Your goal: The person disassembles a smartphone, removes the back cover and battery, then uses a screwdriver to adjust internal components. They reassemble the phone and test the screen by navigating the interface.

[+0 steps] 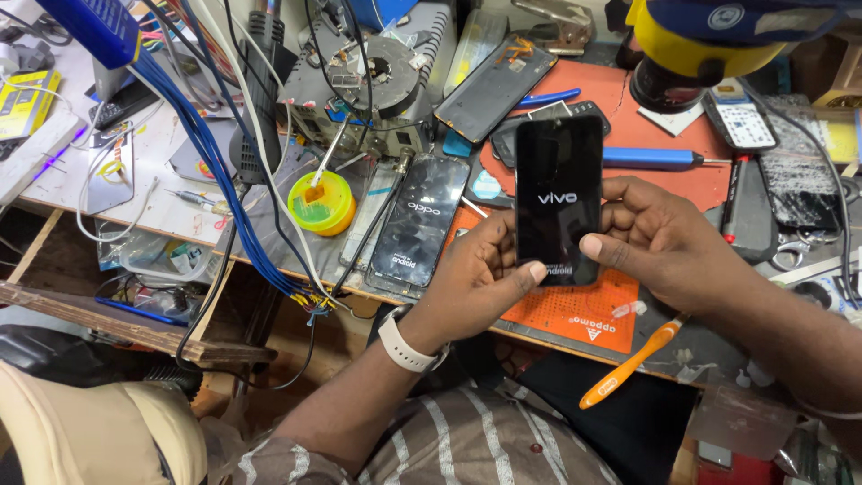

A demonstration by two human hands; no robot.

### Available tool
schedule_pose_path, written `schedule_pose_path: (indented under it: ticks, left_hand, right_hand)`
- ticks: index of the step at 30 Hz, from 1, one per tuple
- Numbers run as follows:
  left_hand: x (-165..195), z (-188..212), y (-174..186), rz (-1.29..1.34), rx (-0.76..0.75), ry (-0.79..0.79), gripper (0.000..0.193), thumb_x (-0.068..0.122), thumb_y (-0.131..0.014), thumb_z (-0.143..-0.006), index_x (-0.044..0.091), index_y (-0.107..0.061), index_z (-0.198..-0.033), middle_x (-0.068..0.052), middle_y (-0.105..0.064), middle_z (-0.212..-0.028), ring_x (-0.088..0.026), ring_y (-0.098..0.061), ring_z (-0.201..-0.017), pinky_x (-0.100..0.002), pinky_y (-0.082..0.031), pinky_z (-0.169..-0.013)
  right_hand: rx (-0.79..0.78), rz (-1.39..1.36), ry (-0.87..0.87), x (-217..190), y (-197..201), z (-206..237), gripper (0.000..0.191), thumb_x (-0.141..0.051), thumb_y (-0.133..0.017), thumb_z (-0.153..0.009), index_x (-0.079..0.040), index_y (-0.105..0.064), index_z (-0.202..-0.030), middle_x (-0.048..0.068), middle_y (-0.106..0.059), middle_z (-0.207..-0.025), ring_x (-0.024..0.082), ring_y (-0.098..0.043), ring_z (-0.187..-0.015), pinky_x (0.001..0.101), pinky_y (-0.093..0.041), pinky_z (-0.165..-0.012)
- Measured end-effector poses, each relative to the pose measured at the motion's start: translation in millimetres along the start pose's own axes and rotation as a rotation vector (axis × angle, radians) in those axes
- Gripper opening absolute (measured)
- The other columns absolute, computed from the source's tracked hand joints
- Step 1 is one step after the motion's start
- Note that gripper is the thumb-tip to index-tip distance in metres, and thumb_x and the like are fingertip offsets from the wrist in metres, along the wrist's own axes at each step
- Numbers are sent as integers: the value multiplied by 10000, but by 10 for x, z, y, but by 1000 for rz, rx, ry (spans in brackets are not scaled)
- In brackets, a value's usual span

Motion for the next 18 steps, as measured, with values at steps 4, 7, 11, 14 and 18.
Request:
schedule_pose_path:
  ticks: [4,7,11,14,18]
  left_hand:
    - [-27,4,12,24,58,-19,437,8,-614,-1034,-10,-444,-1436,-85,-601,-1352,-127,-597,-1277,-308,-489,-1138]
    - [-42,13,-2,-14,78,-29,431,20,-625,-1030,-6,-452,-1424,-66,-611,-1322,-110,-613,-1237,-289,-503,-1103]
    - [-59,18,-14,-128,116,-19,400,15,-659,-1042,-15,-492,-1404,-46,-631,-1191,-79,-617,-1074,-263,-531,-967]
    - [-55,16,-14,-165,127,-18,386,14,-673,-1028,-14,-512,-1377,-34,-637,-1142,-68,-622,-1021,-250,-534,-924]
    - [-11,5,-14,-104,125,-30,369,15,-663,-1013,-5,-520,-1353,-33,-658,-1168,-71,-654,-1071,-254,-550,-979]
  right_hand:
    - [-59,26,-102,13,-37,20,567,-1,-728,-822,-8,-539,-1357,88,-730,-1003,127,-707,-884,287,-603,-790]
    - [-61,63,-151,22,-71,35,535,2,-740,-811,-5,-557,-1313,75,-730,-987,109,-701,-882,276,-602,-784]
    - [-12,135,-97,24,-83,76,475,4,-733,-829,3,-578,-1278,56,-736,-1016,87,-695,-913,252,-587,-819]
    - [14,143,-86,39,-88,94,438,0,-748,-822,15,-605,-1235,55,-744,-985,90,-698,-881,249,-578,-789]
    - [46,124,-134,55,-90,74,344,-15,-714,-862,13,-659,-1201,74,-758,-981,102,-707,-868,257,-580,-779]
Point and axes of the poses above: each hand's wrist, its own z-axis away from the middle knuckle, its own y-axis out of the back of the hand, x = y × z, the point moved 1 cm from there along -z, towards the middle knuckle
